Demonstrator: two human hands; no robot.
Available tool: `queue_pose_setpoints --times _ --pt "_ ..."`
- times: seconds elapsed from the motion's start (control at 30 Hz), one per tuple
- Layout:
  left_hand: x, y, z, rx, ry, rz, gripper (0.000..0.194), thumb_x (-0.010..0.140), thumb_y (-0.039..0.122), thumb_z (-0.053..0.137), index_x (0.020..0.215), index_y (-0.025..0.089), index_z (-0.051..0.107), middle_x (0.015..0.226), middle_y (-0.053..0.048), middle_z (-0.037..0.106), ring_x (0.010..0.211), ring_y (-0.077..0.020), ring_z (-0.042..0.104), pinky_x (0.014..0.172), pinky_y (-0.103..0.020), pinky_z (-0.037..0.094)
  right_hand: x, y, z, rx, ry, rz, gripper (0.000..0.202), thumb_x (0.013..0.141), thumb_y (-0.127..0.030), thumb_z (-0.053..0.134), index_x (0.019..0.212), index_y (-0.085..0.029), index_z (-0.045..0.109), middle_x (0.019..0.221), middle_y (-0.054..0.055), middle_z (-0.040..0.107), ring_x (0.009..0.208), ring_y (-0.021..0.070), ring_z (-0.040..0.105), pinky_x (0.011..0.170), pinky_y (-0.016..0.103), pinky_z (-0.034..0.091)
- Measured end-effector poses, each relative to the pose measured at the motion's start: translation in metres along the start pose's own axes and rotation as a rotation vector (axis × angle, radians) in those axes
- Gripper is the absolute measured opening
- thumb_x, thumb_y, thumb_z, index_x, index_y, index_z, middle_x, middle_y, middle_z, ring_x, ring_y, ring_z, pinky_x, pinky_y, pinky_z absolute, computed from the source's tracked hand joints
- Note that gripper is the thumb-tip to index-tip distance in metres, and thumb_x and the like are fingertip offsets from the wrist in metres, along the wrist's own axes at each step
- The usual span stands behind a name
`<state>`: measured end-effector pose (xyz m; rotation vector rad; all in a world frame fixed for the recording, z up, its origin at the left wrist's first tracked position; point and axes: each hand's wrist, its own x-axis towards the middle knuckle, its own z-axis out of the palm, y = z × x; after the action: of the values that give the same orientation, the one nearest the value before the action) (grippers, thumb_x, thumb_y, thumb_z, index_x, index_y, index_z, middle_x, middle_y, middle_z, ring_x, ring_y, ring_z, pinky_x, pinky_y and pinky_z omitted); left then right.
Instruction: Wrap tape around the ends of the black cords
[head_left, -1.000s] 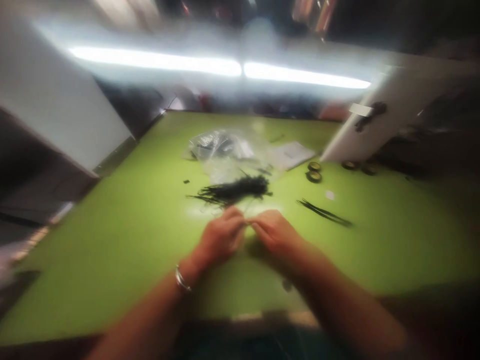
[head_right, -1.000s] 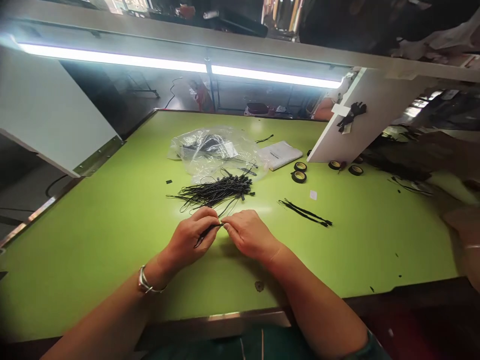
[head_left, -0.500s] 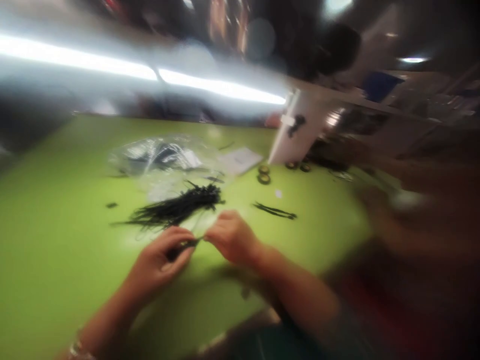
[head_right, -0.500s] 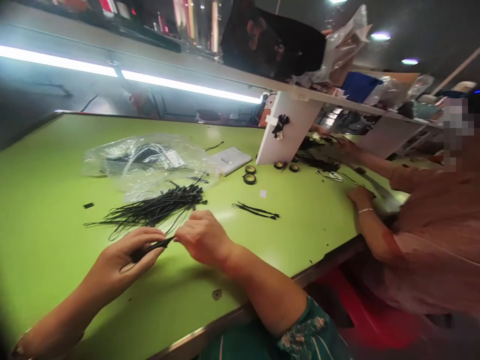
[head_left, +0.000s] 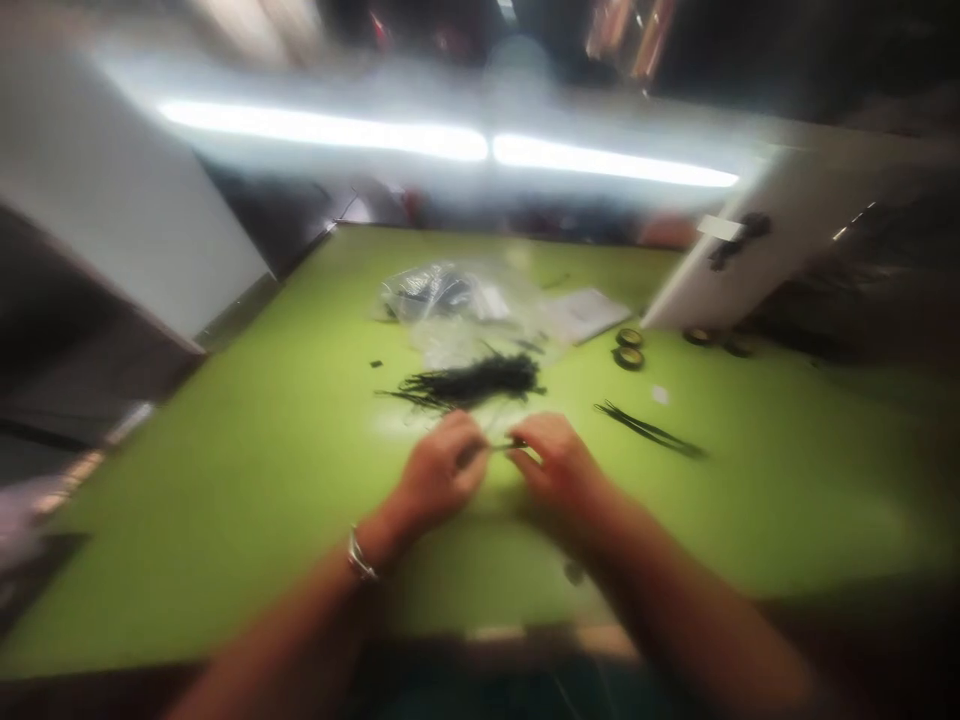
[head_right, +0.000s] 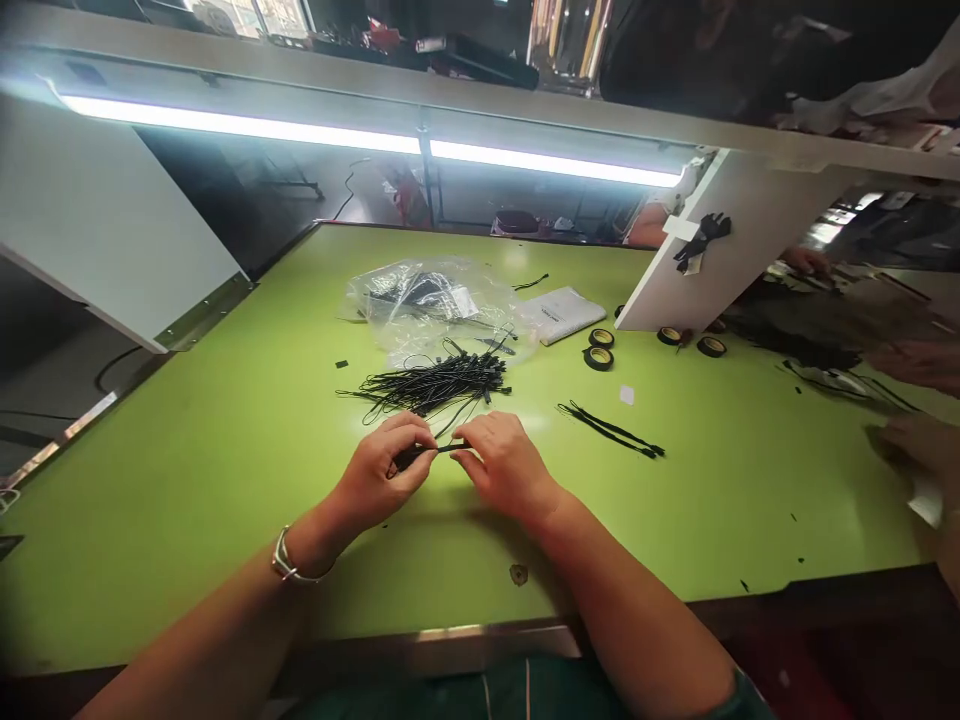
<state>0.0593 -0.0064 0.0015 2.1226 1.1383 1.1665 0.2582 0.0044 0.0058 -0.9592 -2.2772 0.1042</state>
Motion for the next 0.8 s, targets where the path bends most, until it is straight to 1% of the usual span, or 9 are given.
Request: queue_pose_setpoints --times 0.07,0.13,0.17,0.23,0.33,0.47,0.6,0.7,0.8 --pt "-0.002 -0.002 0.002 0.068 -0.026 0.072 0.007 0.083 0.014 0.055 0.082 0.017 0.061 0.084 -0.006 0.056 0.077 -0.0168 0.053 0.070 -0.030 0.045 0.001 -0.001 -0.001 0.099 -0.116 0.061 0.011 0.093 -0.023 0.052 0.096 -0.018 0.062 0.087 0.005 0.067 0.079 0.0165 0.057 0.074 0.030 0.041" --pt "-0.003 -0.002 0.004 0.100 -0.044 0.110 0.009 0.084 0.013 0.054 0.086 0.017 0.062 0.086 -0.006 0.057 0.079 -0.0171 0.054 0.070 -0.030 0.046 0.001 -0.002 -0.003 0.140 -0.236 0.120 0.015 0.094 -0.021 0.050 0.084 -0.018 0.061 0.078 0.002 0.065 0.070 0.0138 0.056 0.067 0.026 0.040" --pt "-0.003 -0.002 0.004 0.091 -0.044 0.118 0.009 0.084 0.013 0.055 0.088 0.017 0.063 0.088 -0.007 0.057 0.081 -0.0174 0.054 0.072 -0.030 0.046 0.001 -0.002 -0.004 0.144 -0.262 0.139 0.019 0.093 -0.020 0.050 0.077 -0.018 0.060 0.073 0.000 0.064 0.065 0.0128 0.054 0.063 0.025 0.039" --pt "-0.001 -0.002 0.004 0.032 -0.033 0.091 0.015 0.083 0.015 0.058 0.097 0.017 0.064 0.094 -0.008 0.058 0.086 -0.0178 0.056 0.076 -0.031 0.047 0.000 -0.001 -0.005 0.121 -0.213 0.130 0.019 0.092 -0.020 0.053 0.074 -0.018 0.059 0.069 0.000 0.061 0.063 0.0124 0.051 0.062 0.025 0.037" --pt "0.003 -0.001 -0.001 -0.083 -0.058 -0.064 0.029 0.079 0.018 0.065 0.107 0.018 0.065 0.099 -0.007 0.060 0.082 -0.0166 0.057 0.074 -0.030 0.049 0.000 0.004 -0.007 -0.031 -0.052 -0.002 0.018 0.092 -0.023 0.054 0.077 -0.018 0.063 0.066 0.001 0.059 0.065 0.0145 0.048 0.064 0.027 0.035" --pt "0.009 -0.001 -0.010 -0.265 -0.165 -0.276 0.017 0.077 0.022 0.067 0.092 0.017 0.071 0.091 -0.007 0.066 0.080 -0.0172 0.060 0.074 -0.029 0.049 0.000 0.007 -0.010 -0.268 0.074 -0.136 0.019 0.093 -0.023 0.054 0.078 -0.018 0.065 0.060 0.001 0.054 0.063 0.0158 0.042 0.066 0.030 0.032" --pt "0.009 0.000 -0.012 -0.355 -0.181 -0.409 0.017 0.077 0.026 0.066 0.089 0.015 0.071 0.083 -0.005 0.066 0.073 -0.0157 0.059 0.066 -0.027 0.046 -0.001 0.005 -0.006 -0.322 0.128 -0.164 0.014 0.091 -0.022 0.057 0.080 -0.018 0.064 0.060 0.001 0.054 0.065 0.0159 0.040 0.067 0.031 0.032" --pt "0.007 0.000 -0.008 -0.256 -0.133 -0.401 0.017 0.080 0.031 0.064 0.081 0.015 0.069 0.074 -0.002 0.063 0.067 -0.0138 0.055 0.063 -0.026 0.044 -0.002 0.002 -0.001 -0.340 0.153 -0.164 0.015 0.091 -0.020 0.056 0.079 -0.018 0.064 0.059 0.001 0.052 0.064 0.0160 0.039 0.067 0.031 0.031" --pt "0.004 0.000 -0.004 -0.149 -0.085 -0.306 0.015 0.081 0.030 0.062 0.076 0.016 0.067 0.076 -0.002 0.063 0.071 -0.0146 0.056 0.067 -0.027 0.044 -0.001 -0.002 0.001 -0.332 0.138 -0.160 0.020 0.091 -0.016 0.052 0.075 -0.018 0.062 0.058 0.000 0.052 0.064 0.0158 0.040 0.067 0.031 0.031"
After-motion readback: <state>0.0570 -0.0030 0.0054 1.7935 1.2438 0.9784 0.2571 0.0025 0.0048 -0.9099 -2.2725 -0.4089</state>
